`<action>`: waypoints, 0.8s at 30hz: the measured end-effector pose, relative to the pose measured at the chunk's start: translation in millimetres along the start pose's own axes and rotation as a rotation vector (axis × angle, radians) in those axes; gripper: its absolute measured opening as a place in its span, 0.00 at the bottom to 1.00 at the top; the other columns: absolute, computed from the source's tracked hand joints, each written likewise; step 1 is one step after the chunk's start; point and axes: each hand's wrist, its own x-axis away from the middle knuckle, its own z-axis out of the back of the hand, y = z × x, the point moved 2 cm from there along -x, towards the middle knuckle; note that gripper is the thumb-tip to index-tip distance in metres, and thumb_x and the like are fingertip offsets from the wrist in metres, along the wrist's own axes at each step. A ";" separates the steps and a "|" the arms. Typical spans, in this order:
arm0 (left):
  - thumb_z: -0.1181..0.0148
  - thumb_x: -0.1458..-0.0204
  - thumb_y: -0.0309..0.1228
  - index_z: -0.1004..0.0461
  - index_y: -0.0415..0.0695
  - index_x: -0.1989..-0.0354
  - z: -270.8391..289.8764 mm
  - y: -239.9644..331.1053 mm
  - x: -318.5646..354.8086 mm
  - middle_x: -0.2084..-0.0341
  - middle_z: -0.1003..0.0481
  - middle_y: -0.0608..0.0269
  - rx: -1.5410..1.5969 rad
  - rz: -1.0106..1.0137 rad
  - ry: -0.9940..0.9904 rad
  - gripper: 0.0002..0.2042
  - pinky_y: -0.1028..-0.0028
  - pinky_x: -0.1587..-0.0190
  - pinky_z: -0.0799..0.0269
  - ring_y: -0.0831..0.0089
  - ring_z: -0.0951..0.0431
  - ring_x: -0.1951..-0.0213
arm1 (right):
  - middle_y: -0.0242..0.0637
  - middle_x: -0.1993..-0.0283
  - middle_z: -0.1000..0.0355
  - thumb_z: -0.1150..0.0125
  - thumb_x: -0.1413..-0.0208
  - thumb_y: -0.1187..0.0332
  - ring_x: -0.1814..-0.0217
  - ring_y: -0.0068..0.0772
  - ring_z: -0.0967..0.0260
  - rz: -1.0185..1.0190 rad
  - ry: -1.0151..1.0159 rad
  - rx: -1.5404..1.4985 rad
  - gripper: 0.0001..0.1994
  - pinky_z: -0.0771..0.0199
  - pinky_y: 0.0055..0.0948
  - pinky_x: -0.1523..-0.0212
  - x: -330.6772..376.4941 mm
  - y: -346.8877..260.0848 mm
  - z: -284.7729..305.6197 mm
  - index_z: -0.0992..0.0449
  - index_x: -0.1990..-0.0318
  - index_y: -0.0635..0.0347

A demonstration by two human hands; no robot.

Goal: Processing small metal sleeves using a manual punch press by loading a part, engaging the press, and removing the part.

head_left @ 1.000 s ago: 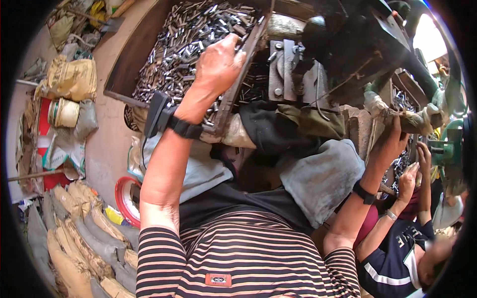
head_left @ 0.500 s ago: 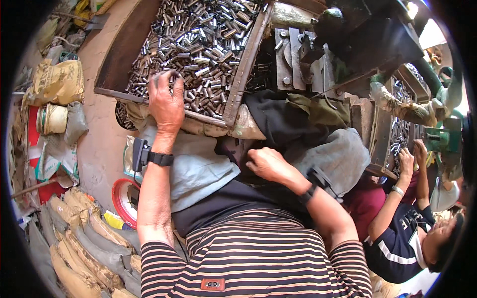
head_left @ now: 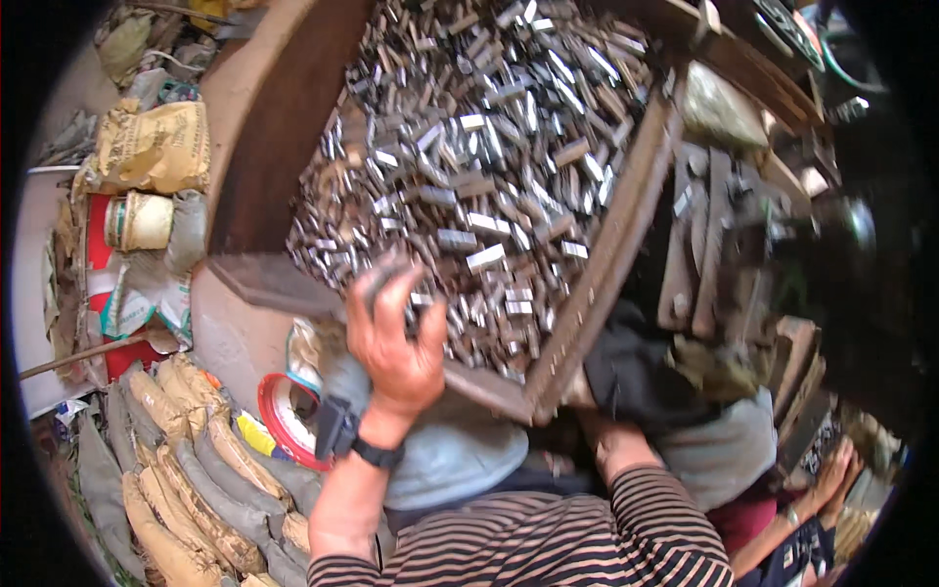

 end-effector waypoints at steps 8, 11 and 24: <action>0.44 0.50 0.28 0.29 0.38 0.58 -2.4 7.1 0.3 0.60 0.28 0.51 0.038 0.034 -0.085 0.11 0.60 0.49 0.34 0.54 0.28 0.54 | 0.51 0.66 0.27 0.42 0.51 0.67 0.60 0.48 0.28 -0.044 -0.064 -0.049 0.13 0.29 0.38 0.60 26.8 -2.4 -44.9 0.25 0.60 0.67; 0.46 0.49 0.29 0.29 0.38 0.60 -2.6 5.6 1.9 0.62 0.27 0.52 0.020 0.064 -0.083 0.10 0.61 0.51 0.34 0.56 0.28 0.56 | 0.51 0.65 0.27 0.42 0.51 0.67 0.59 0.48 0.28 -0.022 -0.054 -0.077 0.13 0.30 0.38 0.59 17.6 -15.9 -51.0 0.25 0.60 0.67; 0.50 0.46 0.24 0.30 0.37 0.62 -13.2 7.2 3.1 0.63 0.29 0.55 0.097 0.125 -0.086 0.06 0.67 0.52 0.34 0.63 0.29 0.58 | 0.53 0.62 0.28 0.44 0.51 0.69 0.56 0.49 0.30 -0.054 -0.043 -0.190 0.14 0.31 0.39 0.56 0.1 -52.3 -59.7 0.26 0.59 0.67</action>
